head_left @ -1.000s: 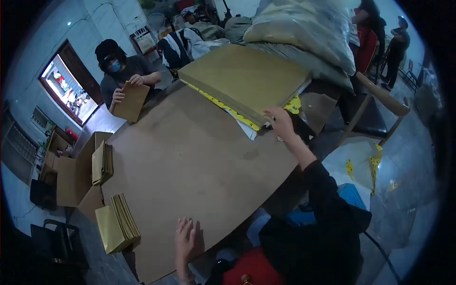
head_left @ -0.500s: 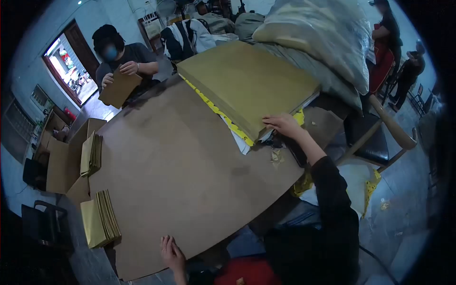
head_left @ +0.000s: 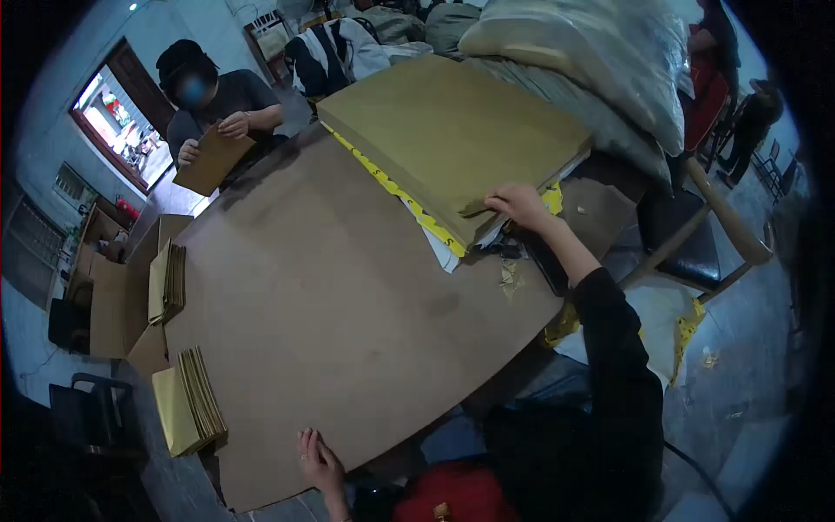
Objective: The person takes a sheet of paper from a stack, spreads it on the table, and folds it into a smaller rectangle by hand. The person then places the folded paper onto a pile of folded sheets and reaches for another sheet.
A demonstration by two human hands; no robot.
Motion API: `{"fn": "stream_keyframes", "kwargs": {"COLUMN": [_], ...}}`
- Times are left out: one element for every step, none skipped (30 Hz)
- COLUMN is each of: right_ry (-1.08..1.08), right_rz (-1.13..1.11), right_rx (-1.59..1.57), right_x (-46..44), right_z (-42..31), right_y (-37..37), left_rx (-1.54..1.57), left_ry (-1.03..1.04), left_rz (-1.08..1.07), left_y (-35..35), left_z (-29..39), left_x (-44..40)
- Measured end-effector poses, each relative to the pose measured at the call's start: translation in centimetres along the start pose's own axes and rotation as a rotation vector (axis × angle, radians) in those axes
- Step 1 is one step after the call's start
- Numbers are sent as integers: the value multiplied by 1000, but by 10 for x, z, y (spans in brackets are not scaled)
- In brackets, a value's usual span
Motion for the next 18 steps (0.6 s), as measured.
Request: {"fn": "stream_keyframes", "kwargs": {"right_ry": [0,85,170,174,190,206,205,209,211,208,185,161,220,215,176,139,138,143], "right_rz": [-2,-44,-84,-84,-79,-74,-75,-46,-19,-22,1,25,-26,-29,-51,-73,-76,-97], "right_rx": [-3,-31,-58,-57,-119,-181,-178,-254,-330,-330,-480,-630,-530,-528,-498,-470,-469,-470], "right_x": [-1,-2,-1,-1,-1,-1,-2,-3,-4,-4,-5,-6,-4,-6,-7,-9,-8,-8], "right_z": [-5,-2,4,7,12,18,23,27,30,31,30,26,25,28,27,26,29,23], "right_y": [-3,-3,0,-1,0,1,2,2,2,5,7,6,5,7,9,12,13,11], "left_rx": [-3,-19,-35,-33,-23,-13,-10,13,35,35,4,-27,-27,-18,-9,-8,-10,-13], "left_ry": [-2,-21,-38,-36,-27,-19,-20,-18,-17,-22,-8,7,3,9,16,12,2,-8], "left_rz": [-2,-13,-24,-26,-16,-5,-5,7,19,20,9,-2,3,3,3,4,2,0], "left_y": [0,2,3,3,2,2,2,3,2,0,0,-1,-1,-1,0,0,1,1], "left_z": [1,-1,-2,-2,-2,-1,-2,-4,-3,-3,-1,2,1,2,3,2,1,-1], "left_x": [0,0,0,0,-1,-1,-1,0,1,1,0,-1,-2,-2,-2,-1,-1,0]}}
Point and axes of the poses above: each hand's wrist, its own x-axis away from the middle knuckle, its own y-axis out of the palm, z = x × y, the point moved 9 cm from there along -x, towards the middle knuckle
